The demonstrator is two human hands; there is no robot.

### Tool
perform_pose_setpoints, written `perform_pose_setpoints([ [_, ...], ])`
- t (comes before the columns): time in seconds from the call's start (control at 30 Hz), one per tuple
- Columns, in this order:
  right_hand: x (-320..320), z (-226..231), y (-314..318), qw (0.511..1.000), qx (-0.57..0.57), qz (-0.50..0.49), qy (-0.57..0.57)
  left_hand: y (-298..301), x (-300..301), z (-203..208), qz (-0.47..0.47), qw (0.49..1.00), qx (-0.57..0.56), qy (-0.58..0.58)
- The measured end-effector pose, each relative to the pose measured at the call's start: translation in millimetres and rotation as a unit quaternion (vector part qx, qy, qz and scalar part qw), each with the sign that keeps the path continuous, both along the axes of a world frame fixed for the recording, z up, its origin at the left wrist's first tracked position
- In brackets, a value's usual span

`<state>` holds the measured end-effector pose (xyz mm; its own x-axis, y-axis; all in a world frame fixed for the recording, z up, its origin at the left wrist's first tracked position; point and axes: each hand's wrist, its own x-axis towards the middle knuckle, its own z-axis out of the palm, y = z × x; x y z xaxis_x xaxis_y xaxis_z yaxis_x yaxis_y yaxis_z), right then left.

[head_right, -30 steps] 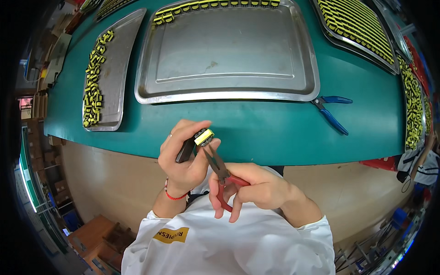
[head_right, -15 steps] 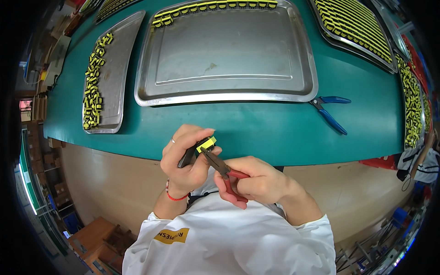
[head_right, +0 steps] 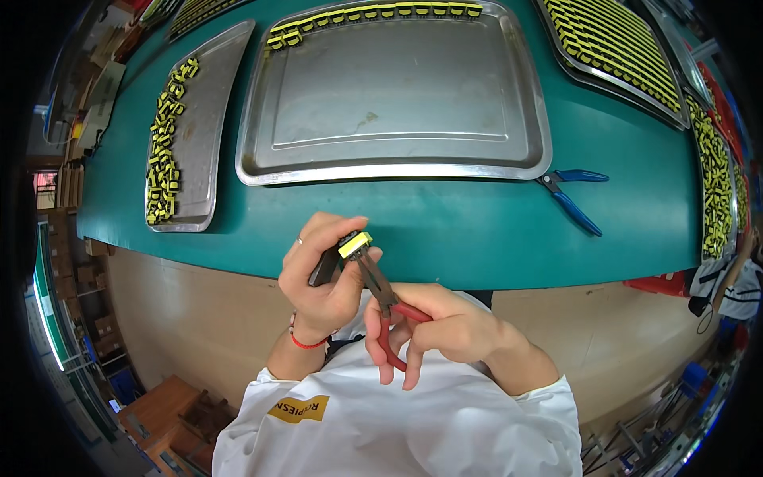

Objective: Assembling small electronic components by applying insulating tape using pliers.

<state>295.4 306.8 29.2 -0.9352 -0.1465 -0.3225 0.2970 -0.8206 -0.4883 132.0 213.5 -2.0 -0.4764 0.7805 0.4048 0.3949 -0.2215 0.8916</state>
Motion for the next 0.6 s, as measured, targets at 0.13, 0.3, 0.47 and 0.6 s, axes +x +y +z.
perform_pose_setpoints([
  [0.13,5.2,-20.1,-1.3,0.999,0.003,-0.009,0.037,0.2,-0.6,2.1,-0.014,1.0,-0.003,0.0],
  [0.3,-0.4,-9.2,-3.5,0.999,0.034,-0.039,-0.007,0.6,0.1,5.2,-0.015,0.998,-0.045,-0.028],
  [0.47,-2.8,-11.0,-14.3,0.87,0.428,-0.239,0.051,-1.3,4.0,7.2,-0.022,0.991,-0.067,-0.117],
  [0.6,-17.6,-29.9,-19.4,0.678,0.649,-0.343,0.039,1.4,14.5,6.7,-0.056,0.976,-0.062,-0.2],
])
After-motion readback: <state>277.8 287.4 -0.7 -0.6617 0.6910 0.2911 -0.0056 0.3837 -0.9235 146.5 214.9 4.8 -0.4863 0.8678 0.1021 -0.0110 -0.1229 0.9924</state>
